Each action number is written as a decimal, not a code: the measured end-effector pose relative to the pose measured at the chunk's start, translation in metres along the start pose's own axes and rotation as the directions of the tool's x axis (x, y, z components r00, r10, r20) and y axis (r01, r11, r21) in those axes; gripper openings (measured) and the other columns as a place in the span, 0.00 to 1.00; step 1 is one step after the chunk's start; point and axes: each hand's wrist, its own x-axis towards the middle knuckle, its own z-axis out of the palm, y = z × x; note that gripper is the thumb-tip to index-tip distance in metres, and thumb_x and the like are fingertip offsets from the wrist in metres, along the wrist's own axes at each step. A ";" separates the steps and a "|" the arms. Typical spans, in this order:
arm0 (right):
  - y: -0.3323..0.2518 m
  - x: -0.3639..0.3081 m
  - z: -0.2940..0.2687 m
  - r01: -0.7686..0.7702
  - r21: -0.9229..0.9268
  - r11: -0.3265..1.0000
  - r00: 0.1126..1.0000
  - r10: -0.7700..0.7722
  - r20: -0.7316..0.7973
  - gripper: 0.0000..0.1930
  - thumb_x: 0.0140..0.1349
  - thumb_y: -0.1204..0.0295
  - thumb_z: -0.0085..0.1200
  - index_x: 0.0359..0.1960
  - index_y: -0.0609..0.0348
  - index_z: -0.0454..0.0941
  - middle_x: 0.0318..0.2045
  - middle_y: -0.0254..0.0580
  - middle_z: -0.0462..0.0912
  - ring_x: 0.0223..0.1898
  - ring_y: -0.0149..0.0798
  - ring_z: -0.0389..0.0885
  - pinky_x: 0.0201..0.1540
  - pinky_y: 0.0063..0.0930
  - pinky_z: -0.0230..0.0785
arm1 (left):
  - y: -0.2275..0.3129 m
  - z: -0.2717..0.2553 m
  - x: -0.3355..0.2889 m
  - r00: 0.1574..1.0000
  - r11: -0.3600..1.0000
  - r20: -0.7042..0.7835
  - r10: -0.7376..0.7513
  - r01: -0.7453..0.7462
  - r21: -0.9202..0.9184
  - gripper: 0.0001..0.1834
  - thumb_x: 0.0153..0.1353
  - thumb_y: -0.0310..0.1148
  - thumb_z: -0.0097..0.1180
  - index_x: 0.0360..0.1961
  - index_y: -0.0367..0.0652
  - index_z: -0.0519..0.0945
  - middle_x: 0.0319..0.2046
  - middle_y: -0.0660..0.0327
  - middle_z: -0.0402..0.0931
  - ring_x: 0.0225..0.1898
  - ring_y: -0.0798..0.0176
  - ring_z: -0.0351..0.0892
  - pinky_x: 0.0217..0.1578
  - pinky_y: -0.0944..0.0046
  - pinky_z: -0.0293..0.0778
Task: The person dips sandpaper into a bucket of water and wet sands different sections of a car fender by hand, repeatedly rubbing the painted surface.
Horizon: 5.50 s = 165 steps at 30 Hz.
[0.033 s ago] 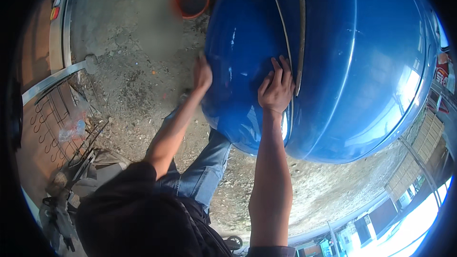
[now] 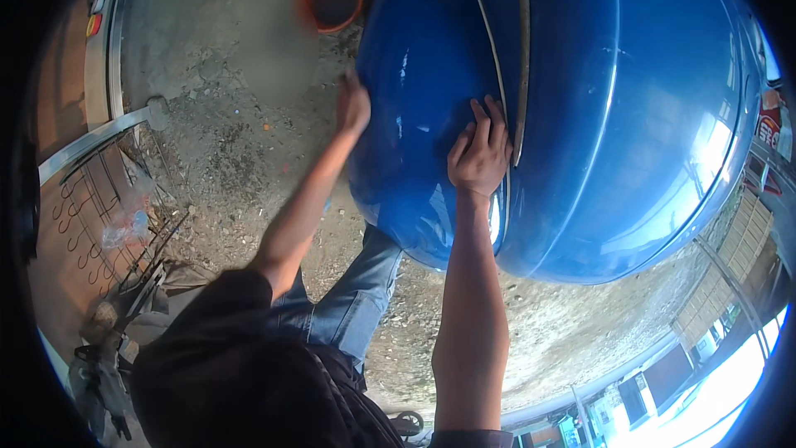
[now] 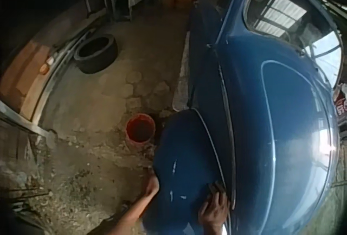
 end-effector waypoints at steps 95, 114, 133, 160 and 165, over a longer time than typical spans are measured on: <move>-0.032 -0.049 0.011 0.152 0.208 0.966 0.980 -0.175 0.097 0.29 0.69 0.61 0.46 0.68 0.61 0.64 0.70 0.54 0.63 0.74 0.53 0.56 0.72 0.59 0.46 | -0.063 -0.017 -0.158 0.996 0.586 0.048 0.077 -0.006 -0.810 0.29 0.75 0.55 0.35 0.63 0.45 0.71 0.57 0.51 0.76 0.60 0.55 0.73 0.58 0.49 0.71; -0.048 0.041 0.040 0.400 -0.326 0.857 0.914 -0.397 0.079 0.26 0.74 0.56 0.35 0.71 0.45 0.63 0.73 0.43 0.60 0.75 0.55 0.52 0.72 0.67 0.41 | -0.343 -0.050 -0.234 0.965 0.650 -0.012 -0.262 0.185 0.737 0.23 0.54 0.46 0.61 0.51 0.53 0.80 0.54 0.60 0.73 0.57 0.53 0.72 0.54 0.49 0.71; -0.027 -0.064 -0.001 0.464 -0.204 0.862 0.866 -0.393 0.310 0.28 0.73 0.60 0.38 0.73 0.51 0.59 0.73 0.52 0.57 0.74 0.54 0.55 0.72 0.64 0.46 | -0.338 -0.054 -0.206 0.953 0.647 -0.004 -0.302 0.208 0.734 0.16 0.58 0.48 0.57 0.43 0.54 0.84 0.51 0.61 0.75 0.53 0.54 0.76 0.52 0.50 0.73; -0.025 -0.101 -0.018 0.289 -0.312 0.905 0.925 -0.180 0.335 0.29 0.73 0.58 0.35 0.74 0.52 0.55 0.73 0.58 0.54 0.74 0.59 0.52 0.72 0.65 0.45 | -0.348 -0.041 -0.209 0.969 0.656 0.013 -0.248 0.158 0.738 0.17 0.56 0.47 0.56 0.45 0.56 0.84 0.50 0.61 0.76 0.53 0.54 0.77 0.52 0.50 0.73; -0.022 0.007 0.011 0.042 -0.202 0.979 0.997 -0.054 -0.057 0.29 0.74 0.58 0.35 0.74 0.54 0.56 0.74 0.59 0.53 0.74 0.61 0.52 0.70 0.68 0.45 | -0.346 -0.024 -0.216 0.971 0.696 0.042 -0.234 0.137 0.705 0.17 0.57 0.47 0.56 0.45 0.56 0.85 0.51 0.62 0.76 0.53 0.53 0.77 0.53 0.50 0.73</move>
